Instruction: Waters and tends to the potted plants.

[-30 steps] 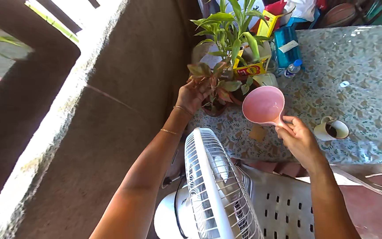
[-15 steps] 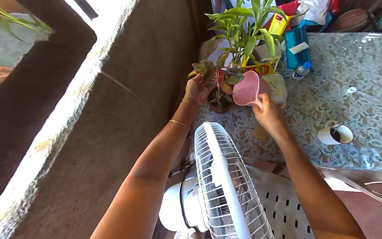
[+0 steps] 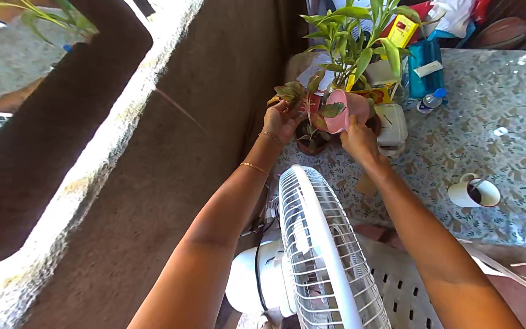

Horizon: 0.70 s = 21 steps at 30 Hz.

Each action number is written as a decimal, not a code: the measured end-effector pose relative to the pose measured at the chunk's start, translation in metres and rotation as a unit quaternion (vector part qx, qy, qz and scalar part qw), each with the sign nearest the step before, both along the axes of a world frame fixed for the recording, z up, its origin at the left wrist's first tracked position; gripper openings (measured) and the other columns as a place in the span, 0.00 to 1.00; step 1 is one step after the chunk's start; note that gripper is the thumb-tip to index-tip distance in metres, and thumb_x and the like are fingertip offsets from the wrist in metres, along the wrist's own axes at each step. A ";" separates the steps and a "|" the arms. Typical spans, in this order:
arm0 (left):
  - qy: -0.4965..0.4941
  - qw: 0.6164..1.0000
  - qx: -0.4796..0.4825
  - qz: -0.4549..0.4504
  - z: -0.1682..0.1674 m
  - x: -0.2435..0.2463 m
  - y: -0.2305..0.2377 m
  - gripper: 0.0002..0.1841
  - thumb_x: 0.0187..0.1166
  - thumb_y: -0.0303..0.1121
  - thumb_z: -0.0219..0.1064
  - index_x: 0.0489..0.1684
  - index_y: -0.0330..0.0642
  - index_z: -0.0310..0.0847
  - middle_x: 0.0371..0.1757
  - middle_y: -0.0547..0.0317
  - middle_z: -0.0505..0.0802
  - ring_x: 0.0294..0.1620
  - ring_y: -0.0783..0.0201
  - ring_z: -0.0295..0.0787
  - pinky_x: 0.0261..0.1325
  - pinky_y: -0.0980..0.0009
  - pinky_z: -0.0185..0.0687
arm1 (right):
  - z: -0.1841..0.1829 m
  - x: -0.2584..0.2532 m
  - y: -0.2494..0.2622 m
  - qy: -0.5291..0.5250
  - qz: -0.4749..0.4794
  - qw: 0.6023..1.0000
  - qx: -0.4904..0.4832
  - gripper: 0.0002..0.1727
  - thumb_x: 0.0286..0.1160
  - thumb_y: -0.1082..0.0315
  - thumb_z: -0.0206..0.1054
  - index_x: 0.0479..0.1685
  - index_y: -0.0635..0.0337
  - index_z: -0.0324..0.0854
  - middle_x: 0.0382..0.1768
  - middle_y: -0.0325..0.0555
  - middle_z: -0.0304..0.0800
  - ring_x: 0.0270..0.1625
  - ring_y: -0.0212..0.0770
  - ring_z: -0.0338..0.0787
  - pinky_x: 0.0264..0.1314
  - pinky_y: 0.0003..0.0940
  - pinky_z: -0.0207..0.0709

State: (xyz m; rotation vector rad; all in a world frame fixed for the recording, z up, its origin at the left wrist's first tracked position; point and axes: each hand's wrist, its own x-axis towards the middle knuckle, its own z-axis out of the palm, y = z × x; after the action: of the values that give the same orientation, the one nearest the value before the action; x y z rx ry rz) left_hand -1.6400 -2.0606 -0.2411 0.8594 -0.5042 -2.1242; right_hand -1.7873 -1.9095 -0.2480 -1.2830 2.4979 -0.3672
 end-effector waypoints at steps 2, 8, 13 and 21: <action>-0.009 1.000 0.002 0.000 0.002 0.002 0.001 0.16 0.95 0.37 0.39 0.69 0.39 0.63 0.64 0.41 0.84 0.61 0.45 0.89 0.62 0.47 0.86 | -0.001 0.001 -0.003 0.010 0.001 1.000 0.008 0.24 0.87 0.67 0.57 0.75 0.76 0.64 0.52 0.73 0.88 0.59 0.71 0.91 0.57 0.65 0.82; -0.013 1.000 0.009 0.005 0.004 0.007 0.004 0.15 0.95 0.36 0.40 0.70 0.39 0.62 0.65 0.39 0.84 0.62 0.43 0.89 0.61 0.46 0.87 | 0.002 0.004 -0.008 0.003 -0.005 1.000 0.019 0.23 0.88 0.67 0.56 0.75 0.74 0.65 0.53 0.71 0.88 0.60 0.69 0.91 0.57 0.63 0.82; -0.023 1.000 -0.007 -0.016 0.006 0.012 0.009 0.14 0.95 0.35 0.40 0.66 0.39 0.64 0.63 0.40 0.86 0.62 0.45 0.90 0.63 0.48 0.87 | 0.005 -0.002 0.007 -0.081 -0.016 0.992 -0.096 0.22 0.85 0.67 0.60 0.73 0.72 0.69 0.53 0.71 0.89 0.58 0.69 0.90 0.60 0.66 0.80; -0.051 0.988 -0.053 -0.138 0.011 0.029 0.022 0.21 0.96 0.39 0.38 0.72 0.33 0.63 0.65 0.35 0.88 0.62 0.41 0.91 0.66 0.46 0.87 | 0.027 -0.033 0.064 -0.284 -0.091 0.914 -0.275 0.24 0.86 0.61 0.61 0.74 0.66 0.70 0.41 0.48 0.84 0.28 0.32 0.77 0.30 0.30 0.74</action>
State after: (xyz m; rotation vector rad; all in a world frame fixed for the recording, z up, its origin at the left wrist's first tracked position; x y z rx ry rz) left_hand -1.6114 -2.0383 -0.2303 0.8809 -0.8232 -2.2853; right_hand -1.8200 -1.8454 -0.2206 -0.9133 2.0608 -1.3518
